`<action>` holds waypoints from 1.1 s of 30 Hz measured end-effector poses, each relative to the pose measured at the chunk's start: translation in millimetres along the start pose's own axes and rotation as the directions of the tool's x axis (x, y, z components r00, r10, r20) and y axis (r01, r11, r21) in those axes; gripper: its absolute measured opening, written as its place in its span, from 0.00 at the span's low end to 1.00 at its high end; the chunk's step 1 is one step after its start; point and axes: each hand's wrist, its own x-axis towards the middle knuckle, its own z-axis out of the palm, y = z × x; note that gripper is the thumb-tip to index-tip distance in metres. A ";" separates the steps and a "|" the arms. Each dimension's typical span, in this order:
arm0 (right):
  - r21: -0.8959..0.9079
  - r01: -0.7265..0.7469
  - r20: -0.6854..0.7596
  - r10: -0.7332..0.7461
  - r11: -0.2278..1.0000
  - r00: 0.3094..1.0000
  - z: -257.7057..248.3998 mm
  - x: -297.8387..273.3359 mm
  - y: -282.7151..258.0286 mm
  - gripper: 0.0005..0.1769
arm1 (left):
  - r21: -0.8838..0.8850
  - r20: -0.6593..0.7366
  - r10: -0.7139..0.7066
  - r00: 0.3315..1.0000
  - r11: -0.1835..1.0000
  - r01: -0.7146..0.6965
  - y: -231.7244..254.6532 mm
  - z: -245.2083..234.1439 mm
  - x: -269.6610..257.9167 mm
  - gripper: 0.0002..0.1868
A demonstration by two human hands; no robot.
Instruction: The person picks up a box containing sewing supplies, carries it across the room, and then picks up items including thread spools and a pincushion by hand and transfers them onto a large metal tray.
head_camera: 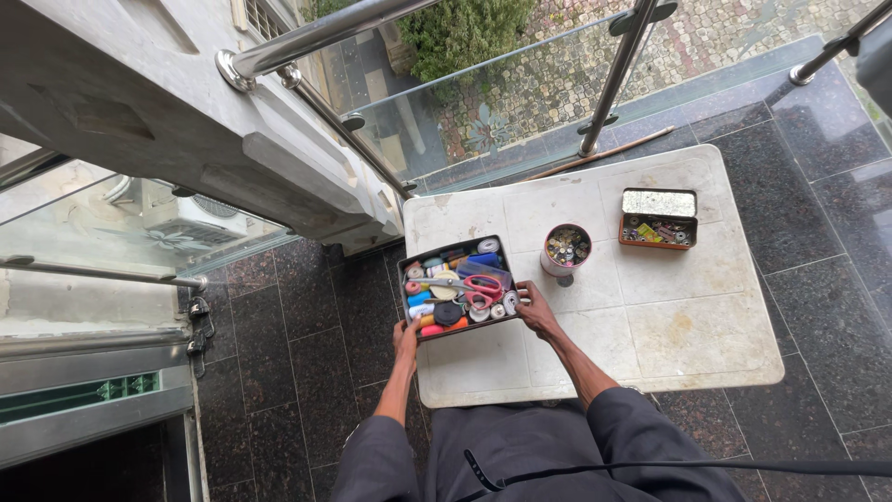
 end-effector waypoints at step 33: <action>-0.130 0.184 0.423 -0.113 0.974 0.899 -20.9 -172.9 -152.3 0.31 | -0.849 -0.087 0.030 0.996 0.520 -0.090 -82.6 -76.0 -239.2 0.29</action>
